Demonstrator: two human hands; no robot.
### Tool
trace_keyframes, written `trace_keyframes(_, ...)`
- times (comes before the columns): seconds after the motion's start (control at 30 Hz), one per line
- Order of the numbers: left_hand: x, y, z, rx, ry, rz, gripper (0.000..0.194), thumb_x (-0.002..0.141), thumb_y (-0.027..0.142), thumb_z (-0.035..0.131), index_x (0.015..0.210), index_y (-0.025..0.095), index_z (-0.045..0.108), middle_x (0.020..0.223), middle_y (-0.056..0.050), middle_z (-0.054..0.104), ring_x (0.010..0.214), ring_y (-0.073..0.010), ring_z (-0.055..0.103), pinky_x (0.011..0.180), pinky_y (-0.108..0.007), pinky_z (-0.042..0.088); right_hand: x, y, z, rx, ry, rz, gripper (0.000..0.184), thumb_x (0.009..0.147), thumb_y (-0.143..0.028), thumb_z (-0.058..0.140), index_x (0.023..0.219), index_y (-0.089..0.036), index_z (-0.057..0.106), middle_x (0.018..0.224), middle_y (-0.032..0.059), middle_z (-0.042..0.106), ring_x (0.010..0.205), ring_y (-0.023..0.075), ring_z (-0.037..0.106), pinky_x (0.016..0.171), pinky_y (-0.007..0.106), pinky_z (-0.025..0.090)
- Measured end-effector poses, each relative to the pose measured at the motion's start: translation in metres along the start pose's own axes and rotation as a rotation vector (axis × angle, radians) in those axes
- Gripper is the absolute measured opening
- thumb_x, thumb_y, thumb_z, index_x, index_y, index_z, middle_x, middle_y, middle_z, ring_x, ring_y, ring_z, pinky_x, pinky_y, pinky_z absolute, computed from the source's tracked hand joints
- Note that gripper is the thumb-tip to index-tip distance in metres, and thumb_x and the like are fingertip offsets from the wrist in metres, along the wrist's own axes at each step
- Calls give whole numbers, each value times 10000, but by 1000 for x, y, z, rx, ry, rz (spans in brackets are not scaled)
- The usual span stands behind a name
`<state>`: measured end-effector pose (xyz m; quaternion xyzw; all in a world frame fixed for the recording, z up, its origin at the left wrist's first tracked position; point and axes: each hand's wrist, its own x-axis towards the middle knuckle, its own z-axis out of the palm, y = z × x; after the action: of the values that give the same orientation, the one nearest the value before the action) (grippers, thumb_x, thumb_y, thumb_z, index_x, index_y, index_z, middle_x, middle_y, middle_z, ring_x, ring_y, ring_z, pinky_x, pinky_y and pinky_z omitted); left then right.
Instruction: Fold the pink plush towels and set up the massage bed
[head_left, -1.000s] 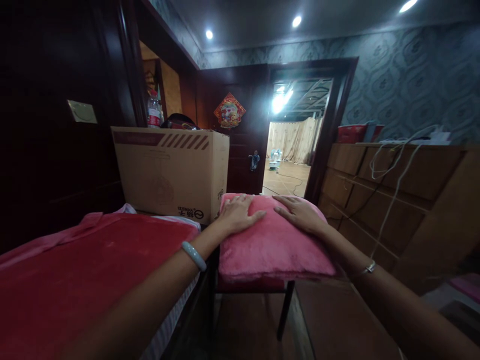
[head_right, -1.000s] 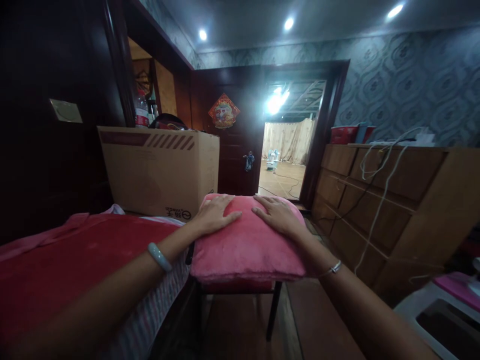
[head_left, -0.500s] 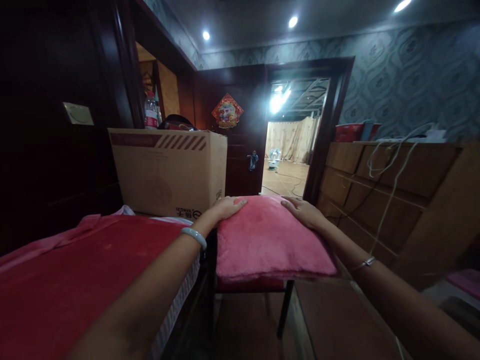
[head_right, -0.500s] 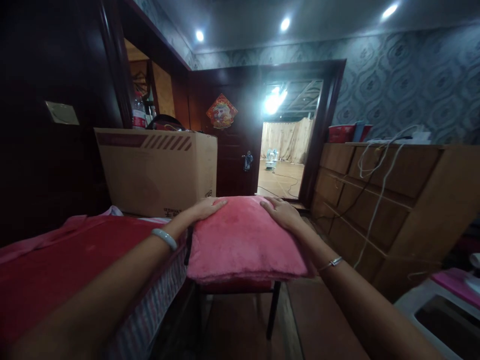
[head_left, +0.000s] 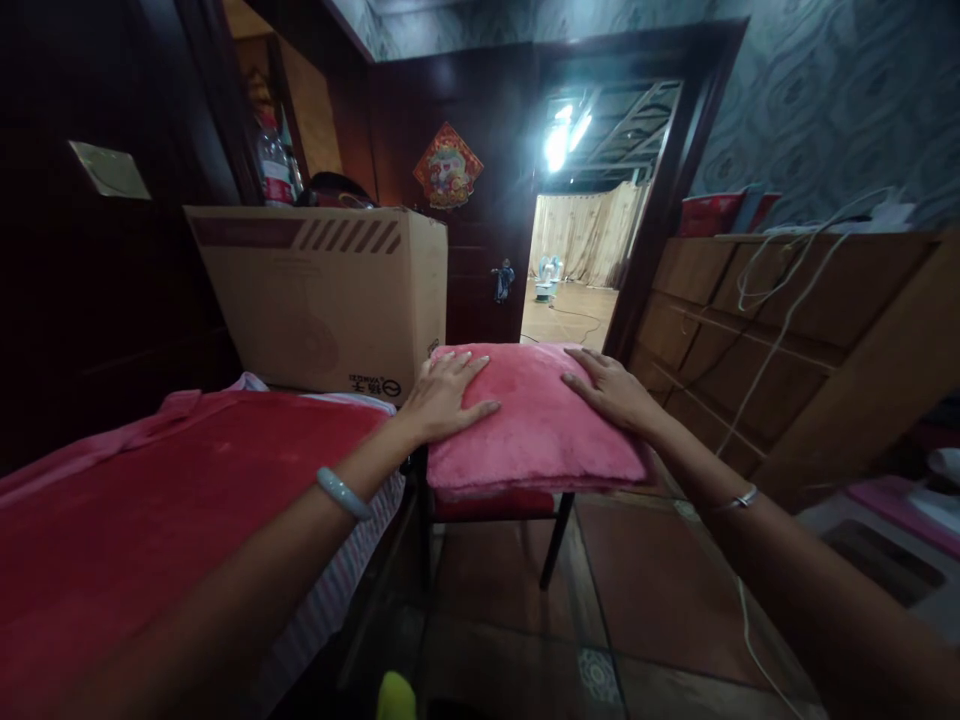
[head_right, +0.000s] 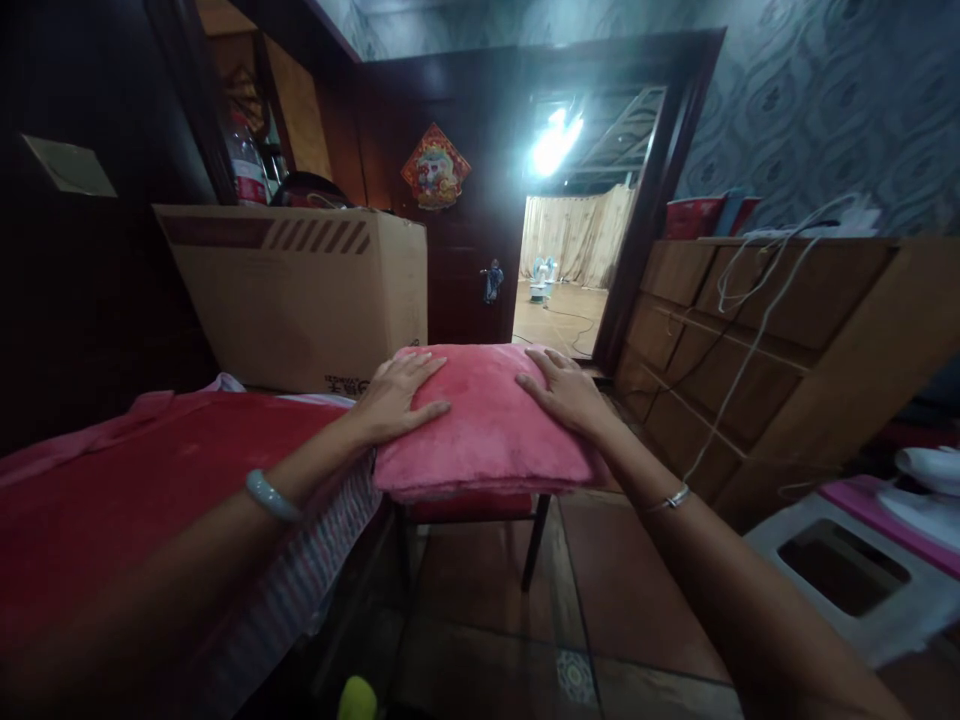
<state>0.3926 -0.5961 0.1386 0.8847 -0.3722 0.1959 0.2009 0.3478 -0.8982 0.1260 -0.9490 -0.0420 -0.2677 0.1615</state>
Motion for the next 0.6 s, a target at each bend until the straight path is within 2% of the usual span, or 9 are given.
trace_keyframes(0.17, -1, 1, 8, 20, -31, 13, 778, 866, 609, 595, 1512, 212, 420, 1597, -152, 367, 1486, -354, 276, 1208, -555, 183, -3, -2, 4, -6, 9, 6, 694, 936, -689, 400, 1468, -255, 499, 1509, 104, 494, 1386, 365, 438, 1150, 557, 359)
trace_keyframes(0.23, 0, -6, 8, -53, -31, 18, 777, 886, 604, 560, 1531, 209, 381, 1626, -146, 313, 1506, -348, 240, 1212, -559, 183, -2, -1, 3, -16, 4, 21, 691, 937, -679, 408, 1473, -250, 490, 1510, 115, 492, 1389, 368, 437, 1132, 578, 374)
trace_keyframes(0.33, -15, -24, 10, -199, 55, 11, 769, 921, 573, 499, 1556, 180, 315, 1654, -145, 240, 1531, -309, 184, 1230, -521, 176, -3, -1, 0, -22, -3, 43, 704, 942, -653, 415, 1493, -216, 459, 1531, 146, 460, 1419, 365, 406, 1137, 581, 364)
trace_keyframes(0.43, -59, -47, 16, -299, 130, -50, 748, 906, 506, 531, 1546, 174, 330, 1635, -136, 296, 1517, -277, 246, 1234, -488, 211, -9, -9, -6, -9, 30, 37, 713, 949, -629, 399, 1491, -169, 461, 1532, 180, 448, 1429, 352, 400, 1168, 540, 338)
trace_keyframes(0.53, -130, -67, 17, -328, 147, -199, 695, 848, 377, 605, 1482, 146, 439, 1546, -151, 453, 1439, -281, 405, 1203, -479, 305, -19, -23, -9, 30, 108, -12, 738, 944, -648, 347, 1453, -142, 516, 1511, 209, 465, 1424, 341, 413, 1190, 496, 328)
trace_keyframes(0.6, -182, -76, 11, -307, 184, -332, 579, 843, 319, 600, 1395, 152, 547, 1440, -143, 576, 1336, -270, 530, 1161, -465, 380, -29, -36, -8, 68, 211, -113, 716, 931, -677, 330, 1418, -206, 562, 1484, 169, 511, 1416, 332, 426, 1179, 495, 361)
